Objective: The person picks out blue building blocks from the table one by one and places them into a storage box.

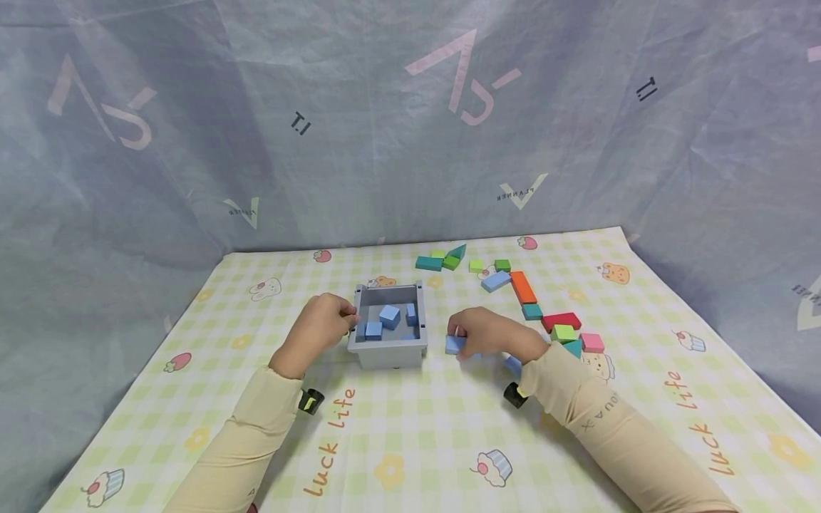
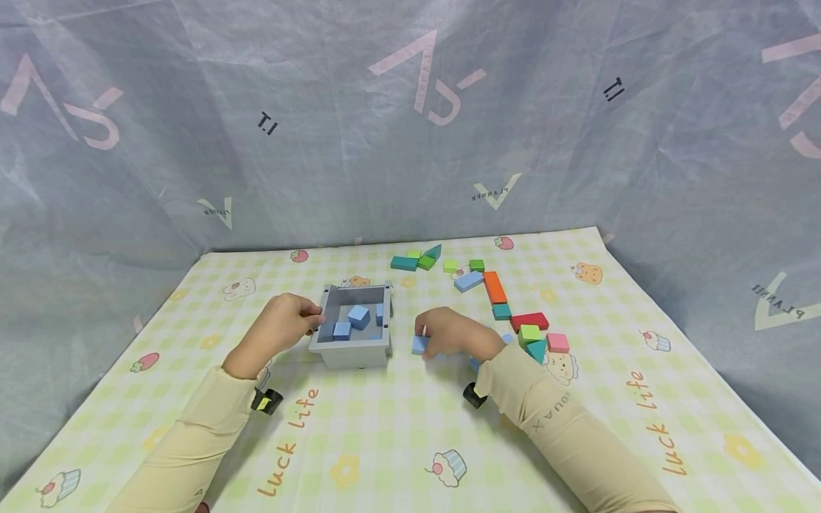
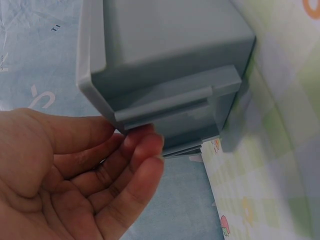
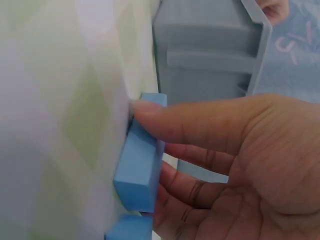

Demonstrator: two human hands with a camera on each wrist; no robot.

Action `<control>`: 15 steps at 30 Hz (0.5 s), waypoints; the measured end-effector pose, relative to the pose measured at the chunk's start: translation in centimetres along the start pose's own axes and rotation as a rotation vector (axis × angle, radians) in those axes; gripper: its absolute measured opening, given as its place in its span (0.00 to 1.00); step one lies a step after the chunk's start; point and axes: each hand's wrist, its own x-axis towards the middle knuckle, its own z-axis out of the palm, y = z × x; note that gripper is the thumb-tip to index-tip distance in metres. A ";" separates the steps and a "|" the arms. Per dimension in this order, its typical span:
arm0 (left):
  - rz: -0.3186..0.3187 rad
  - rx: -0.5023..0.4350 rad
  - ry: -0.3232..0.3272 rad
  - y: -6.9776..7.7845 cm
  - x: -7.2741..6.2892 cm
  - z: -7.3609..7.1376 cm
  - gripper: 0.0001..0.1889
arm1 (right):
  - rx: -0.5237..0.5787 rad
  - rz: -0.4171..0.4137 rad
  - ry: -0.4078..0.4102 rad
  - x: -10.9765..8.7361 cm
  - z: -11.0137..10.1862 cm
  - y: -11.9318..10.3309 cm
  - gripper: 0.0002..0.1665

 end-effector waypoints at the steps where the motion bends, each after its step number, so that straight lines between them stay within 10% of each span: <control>1: 0.000 -0.005 0.001 0.0 0.0 0.0 0.06 | 0.000 -0.006 0.003 0.1 0.1 -0.1 0.17; 15: 0.006 -0.007 0.007 -0.1 0.0 0.1 0.06 | -0.038 -0.028 0.002 0.0 0.1 0.0 0.17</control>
